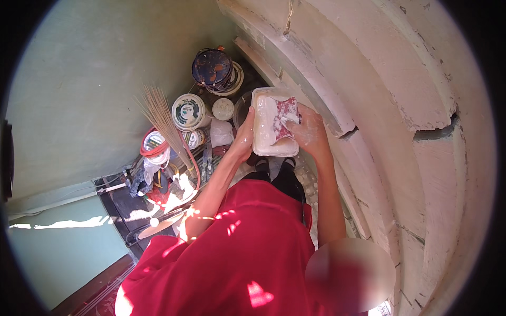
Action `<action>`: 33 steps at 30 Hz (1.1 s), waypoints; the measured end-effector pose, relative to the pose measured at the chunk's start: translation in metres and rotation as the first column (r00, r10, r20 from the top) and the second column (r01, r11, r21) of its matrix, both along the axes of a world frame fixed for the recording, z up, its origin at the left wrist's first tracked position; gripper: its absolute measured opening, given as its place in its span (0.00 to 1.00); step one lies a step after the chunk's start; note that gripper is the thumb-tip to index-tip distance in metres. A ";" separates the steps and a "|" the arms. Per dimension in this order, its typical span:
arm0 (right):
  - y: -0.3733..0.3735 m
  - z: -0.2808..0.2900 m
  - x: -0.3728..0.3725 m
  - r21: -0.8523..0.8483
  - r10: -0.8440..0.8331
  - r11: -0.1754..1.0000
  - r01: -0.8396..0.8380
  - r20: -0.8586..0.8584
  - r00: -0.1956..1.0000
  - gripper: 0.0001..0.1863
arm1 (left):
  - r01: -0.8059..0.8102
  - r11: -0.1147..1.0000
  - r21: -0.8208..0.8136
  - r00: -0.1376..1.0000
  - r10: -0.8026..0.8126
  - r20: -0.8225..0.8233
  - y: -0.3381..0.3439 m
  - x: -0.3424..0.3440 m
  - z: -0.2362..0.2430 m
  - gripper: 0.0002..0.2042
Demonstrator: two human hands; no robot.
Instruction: Applying patching compound to fill cracks or holes in a textured wall using a small scraper tool.
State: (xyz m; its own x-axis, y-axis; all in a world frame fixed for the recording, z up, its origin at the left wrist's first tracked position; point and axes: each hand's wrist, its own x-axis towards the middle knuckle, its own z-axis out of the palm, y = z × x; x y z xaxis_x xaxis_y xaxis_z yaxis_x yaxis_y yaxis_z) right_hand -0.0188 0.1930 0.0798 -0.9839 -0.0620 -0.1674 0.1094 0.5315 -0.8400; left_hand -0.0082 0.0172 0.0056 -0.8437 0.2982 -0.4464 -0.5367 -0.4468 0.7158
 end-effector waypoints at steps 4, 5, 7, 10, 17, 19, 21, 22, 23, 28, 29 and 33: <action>-0.011 0.002 0.006 -0.010 -0.001 1.000 0.001 -0.017 1.000 0.17 | -0.009 1.000 -0.022 0.999 0.010 0.032 0.002 0.000 0.000 0.30; -0.013 0.005 0.008 0.032 -0.011 0.999 0.013 -0.048 0.999 0.17 | -0.015 0.999 -0.039 0.999 0.017 0.044 0.003 -0.001 0.001 0.30; -0.017 0.018 0.010 0.004 -0.014 1.000 0.014 -0.059 0.998 0.17 | -0.023 0.999 -0.032 0.998 0.025 0.049 0.002 0.000 0.003 0.30; -0.025 0.021 0.012 0.053 0.003 0.999 0.001 -0.074 0.997 0.17 | -0.028 1.000 -0.006 0.999 0.028 0.046 0.004 -0.002 -0.004 0.29; -0.022 0.024 0.013 0.292 -0.020 0.955 0.056 -0.127 0.992 0.17 | -0.067 0.998 0.017 0.997 0.066 0.050 -0.002 -0.003 -0.012 0.30; -0.019 0.041 0.012 0.222 -0.031 0.973 0.058 -0.122 0.992 0.17 | -0.072 0.997 -0.015 0.997 0.073 0.041 -0.004 -0.002 -0.014 0.30; -0.016 0.043 0.009 0.150 -0.046 0.987 0.064 -0.118 0.992 0.17 | -0.073 0.996 -0.048 0.997 0.074 0.031 -0.004 -0.002 -0.015 0.31; -0.014 0.038 0.006 0.205 -0.040 0.977 0.067 -0.136 0.990 0.17 | -0.079 0.996 -0.042 0.996 0.080 0.026 -0.004 -0.002 -0.016 0.31; -0.013 0.036 0.004 0.258 -0.032 0.964 0.071 -0.154 0.988 0.17 | -0.085 0.996 -0.037 0.996 0.086 0.021 -0.003 -0.002 -0.018 0.31; -0.020 0.032 0.002 0.129 -0.037 0.991 0.043 -0.048 0.998 0.17 | -0.086 0.996 -0.031 0.996 0.087 0.008 -0.006 -0.003 -0.023 0.31; -0.020 0.029 0.001 0.087 -0.037 0.995 0.042 -0.062 0.997 0.16 | -0.084 0.996 -0.022 0.996 0.084 0.000 -0.008 -0.003 -0.022 0.31; -0.020 0.006 -0.001 0.085 -0.044 0.995 0.054 -0.108 0.993 0.14 | -0.066 0.997 -0.031 0.998 0.065 -0.020 -0.009 -0.004 -0.016 0.30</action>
